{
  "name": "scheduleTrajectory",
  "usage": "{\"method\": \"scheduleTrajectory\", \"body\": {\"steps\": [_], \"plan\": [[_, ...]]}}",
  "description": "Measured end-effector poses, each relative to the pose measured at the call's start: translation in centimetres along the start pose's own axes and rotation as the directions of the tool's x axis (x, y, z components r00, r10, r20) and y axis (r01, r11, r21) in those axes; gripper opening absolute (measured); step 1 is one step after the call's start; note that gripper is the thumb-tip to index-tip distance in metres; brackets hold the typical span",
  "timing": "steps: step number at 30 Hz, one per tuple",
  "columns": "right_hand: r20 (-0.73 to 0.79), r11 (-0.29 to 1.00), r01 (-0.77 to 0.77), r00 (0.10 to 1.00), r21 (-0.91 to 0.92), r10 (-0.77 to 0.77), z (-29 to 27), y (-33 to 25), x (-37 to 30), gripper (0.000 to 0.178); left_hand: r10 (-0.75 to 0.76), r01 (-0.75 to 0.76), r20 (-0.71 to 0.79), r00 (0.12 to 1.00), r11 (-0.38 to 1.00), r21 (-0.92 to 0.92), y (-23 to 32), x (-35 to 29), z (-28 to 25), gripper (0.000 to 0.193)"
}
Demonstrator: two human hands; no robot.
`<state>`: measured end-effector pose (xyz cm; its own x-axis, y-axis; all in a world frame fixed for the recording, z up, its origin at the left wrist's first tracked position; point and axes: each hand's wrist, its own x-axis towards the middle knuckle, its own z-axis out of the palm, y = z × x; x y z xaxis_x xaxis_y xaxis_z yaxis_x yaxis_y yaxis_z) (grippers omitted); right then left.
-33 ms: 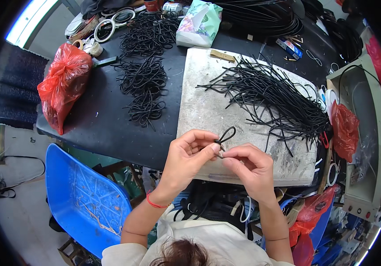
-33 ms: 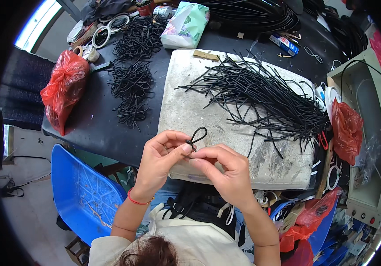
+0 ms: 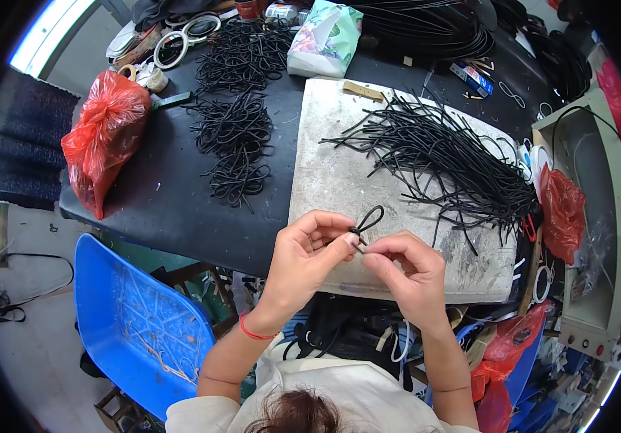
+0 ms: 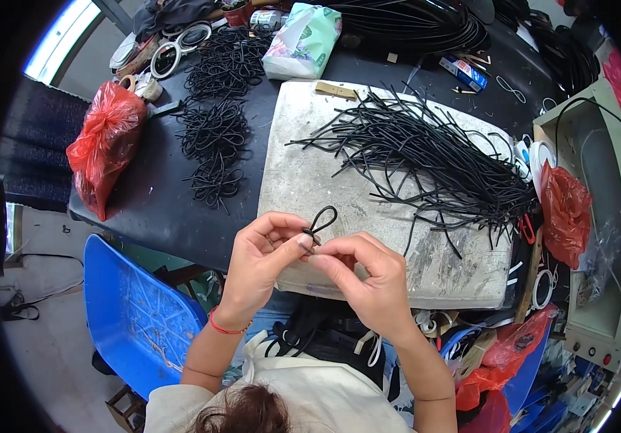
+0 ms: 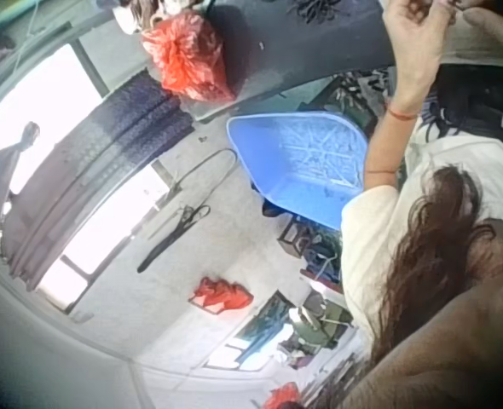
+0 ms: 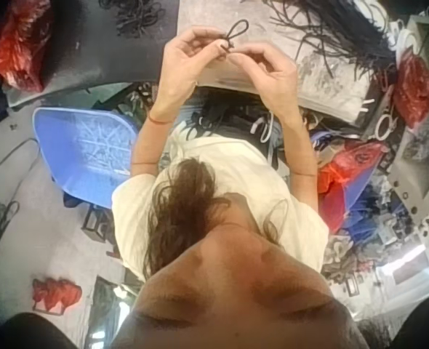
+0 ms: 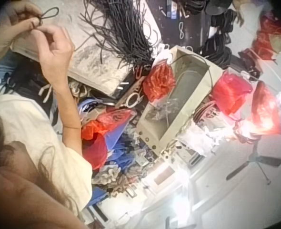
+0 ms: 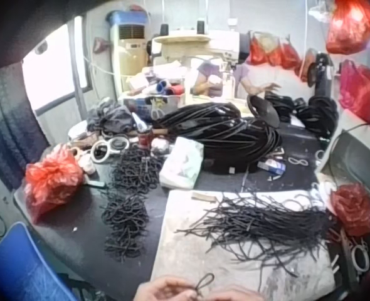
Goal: The person sits at a cluttered workbench and repeatedly ties black cords into small loops by hand. They pick up individual cords from a pile, form a loop, and secure it, placing the finished items on the table.
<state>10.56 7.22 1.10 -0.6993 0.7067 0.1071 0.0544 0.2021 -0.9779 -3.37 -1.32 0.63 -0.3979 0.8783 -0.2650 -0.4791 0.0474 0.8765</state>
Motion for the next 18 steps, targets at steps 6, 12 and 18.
{"method": "scheduleTrajectory", "body": {"steps": [6, 12, 18], "plan": [[-0.081, 0.99, -0.143, 0.987, -0.012, 0.142, 0.6, 0.1, 0.1, 0.012, 0.198, -0.188, -0.108, 0.974, 0.977, 0.101, -1.5, -0.4, 0.8, 0.019], [-0.149, 0.944, -0.225, 0.953, 0.241, 0.265, 1.4, 0.1, 0.1, 0.027, 0.349, -0.305, -0.068, 0.935, 0.884, 0.354, -1.8, -0.6, 0.9, 0.029], [0.066, 1.0, -0.026, 0.997, -0.011, 0.026, 0.0, 1.2, 0.9, 0.026, 0.206, -0.238, 0.12, 0.971, 0.824, 0.513, 0.1, -0.9, 0.3, 0.04]]}}
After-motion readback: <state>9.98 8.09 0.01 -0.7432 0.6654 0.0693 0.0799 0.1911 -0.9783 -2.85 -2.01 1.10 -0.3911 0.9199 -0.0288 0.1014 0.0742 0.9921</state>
